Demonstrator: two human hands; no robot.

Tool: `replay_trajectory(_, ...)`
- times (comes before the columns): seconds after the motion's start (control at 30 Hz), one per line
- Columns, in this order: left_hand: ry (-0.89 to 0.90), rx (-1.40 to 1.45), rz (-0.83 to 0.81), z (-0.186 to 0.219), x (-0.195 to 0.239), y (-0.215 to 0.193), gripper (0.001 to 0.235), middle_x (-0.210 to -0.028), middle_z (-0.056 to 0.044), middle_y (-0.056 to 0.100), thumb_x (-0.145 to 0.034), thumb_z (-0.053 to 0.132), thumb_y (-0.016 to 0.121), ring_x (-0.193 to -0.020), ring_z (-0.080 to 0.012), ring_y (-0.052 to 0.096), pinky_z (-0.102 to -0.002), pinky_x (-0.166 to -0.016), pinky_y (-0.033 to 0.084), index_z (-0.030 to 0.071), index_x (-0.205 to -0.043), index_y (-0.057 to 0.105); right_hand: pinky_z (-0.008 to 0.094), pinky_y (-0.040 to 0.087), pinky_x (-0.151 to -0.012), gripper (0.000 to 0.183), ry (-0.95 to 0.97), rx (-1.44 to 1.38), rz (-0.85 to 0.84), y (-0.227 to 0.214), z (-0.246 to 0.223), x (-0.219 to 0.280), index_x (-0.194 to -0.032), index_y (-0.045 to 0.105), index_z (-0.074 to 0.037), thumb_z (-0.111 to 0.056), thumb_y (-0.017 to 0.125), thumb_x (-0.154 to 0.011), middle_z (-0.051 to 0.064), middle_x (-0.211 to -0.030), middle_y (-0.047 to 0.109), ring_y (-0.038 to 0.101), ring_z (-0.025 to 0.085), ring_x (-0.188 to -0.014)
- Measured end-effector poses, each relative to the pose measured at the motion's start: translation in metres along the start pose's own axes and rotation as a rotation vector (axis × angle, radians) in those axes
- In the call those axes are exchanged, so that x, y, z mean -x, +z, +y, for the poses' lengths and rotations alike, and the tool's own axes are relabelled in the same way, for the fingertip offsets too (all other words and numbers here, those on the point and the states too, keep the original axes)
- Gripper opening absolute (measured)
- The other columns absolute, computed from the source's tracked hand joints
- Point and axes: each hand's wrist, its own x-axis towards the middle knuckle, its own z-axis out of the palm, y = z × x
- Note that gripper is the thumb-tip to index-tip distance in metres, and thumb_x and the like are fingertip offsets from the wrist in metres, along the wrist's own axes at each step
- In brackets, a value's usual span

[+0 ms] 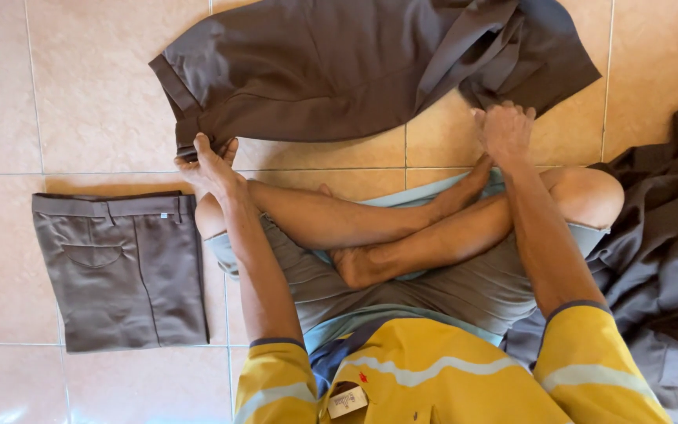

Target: The person sits cross-legged on a tiled floor and folds multiple dark trousers by hand. They lay each pair flat, fold the legs together, then fold the garment into a compact rectangle and place it on a growing stack to the left.

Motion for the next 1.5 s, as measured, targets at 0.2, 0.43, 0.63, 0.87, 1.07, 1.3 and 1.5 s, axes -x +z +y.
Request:
replay_trajectory(0.2, 0.025, 0.068, -0.006, 0.0, 0.004, 0.003, 0.055, -0.104, -0.026, 0.059, -0.084, 0.013, 0.076, -0.063, -0.04, 0.076, -0.048, -0.065, 0.075, 0.01, -0.132, 0.048, 0.047, 0.042, -0.104, 0.018, -0.472, 0.004, 0.477, -0.037, -0.061, -0.018, -0.109, 0.068, -0.006, -0.017, 0.069, -0.095, 0.018, -0.132, 0.06, 0.059, 0.033, -0.121)
replay_trajectory(0.43, -0.065, 0.219, 0.199, 0.043, 0.044, 0.028, 0.041, -0.098, -0.024, 0.066, -0.069, 0.008, 0.074, -0.078, -0.0332, 0.067, -0.04, -0.06, 0.065, -0.002, -0.105, 0.056, 0.07, 0.038, -0.111, 0.011, -0.683, -0.036, 0.608, -0.013, -0.068, -0.044, -0.092, 0.064, -0.012, -0.003, 0.071, -0.091, 0.008, -0.104, 0.056, 0.054, 0.029, -0.107)
replay_trajectory(0.63, -0.042, 0.237, 0.139, 0.023, 0.027, 0.019, 0.042, -0.095, -0.02, 0.06, -0.075, 0.011, 0.076, -0.071, -0.0319, 0.068, -0.043, -0.065, 0.069, 0.001, -0.109, 0.053, 0.066, 0.035, -0.116, 0.025, -0.533, -0.098, 0.59, 0.006, -0.06, -0.044, -0.106, 0.058, -0.006, -0.003, 0.071, -0.085, 0.01, -0.085, 0.06, 0.06, 0.025, -0.073)
replay_trajectory(0.87, -0.018, 0.314, 0.09, 0.011, 0.013, 0.011, 0.045, -0.098, -0.018, 0.053, -0.08, 0.01, 0.079, -0.067, -0.0341, 0.072, -0.045, -0.07, 0.073, 0.005, -0.112, 0.047, 0.054, 0.048, -0.105, 0.006, -0.654, -0.124, 0.662, -0.004, -0.069, -0.038, -0.095, 0.056, -0.005, -0.004, 0.058, -0.1, 0.016, -0.1, 0.065, 0.072, 0.026, -0.083)
replay_trajectory(1.07, -0.032, 0.341, 0.09, 0.014, 0.016, 0.013, 0.044, -0.095, -0.017, 0.053, -0.081, 0.009, 0.079, -0.066, -0.0343, 0.073, -0.045, -0.068, 0.073, 0.005, -0.11, 0.046, 0.041, 0.054, -0.093, 0.013, -0.629, -0.161, 0.632, 0.002, -0.065, -0.041, -0.09, 0.06, -0.008, -0.007, 0.06, -0.103, 0.011, -0.111, 0.06, 0.071, 0.026, -0.089)
replay_trajectory(1.3, -0.026, 0.361, 0.086, 0.01, 0.013, 0.011, 0.043, -0.093, -0.017, 0.054, -0.081, 0.008, 0.08, -0.064, -0.0348, 0.072, -0.045, -0.065, 0.073, 0.004, -0.109, 0.048, 0.039, 0.054, -0.088, 0.004, -0.559, -0.215, 0.62, -0.009, -0.062, -0.037, -0.104, 0.067, -0.007, -0.006, 0.063, -0.102, 0.015, -0.123, 0.057, 0.068, 0.03, -0.099)
replay_trajectory(1.5, -0.03, 0.322, 0.085, 0.01, 0.013, 0.013, 0.042, -0.094, -0.018, 0.054, -0.082, 0.01, 0.079, -0.064, -0.0347, 0.073, -0.045, -0.067, 0.073, 0.005, -0.11, 0.048, 0.046, 0.048, -0.095, 0.005, -0.522, -0.147, 0.648, 0.014, -0.06, -0.046, -0.081, 0.071, -0.012, -0.011, 0.072, -0.086, 0.011, -0.105, 0.07, 0.067, 0.026, -0.095)
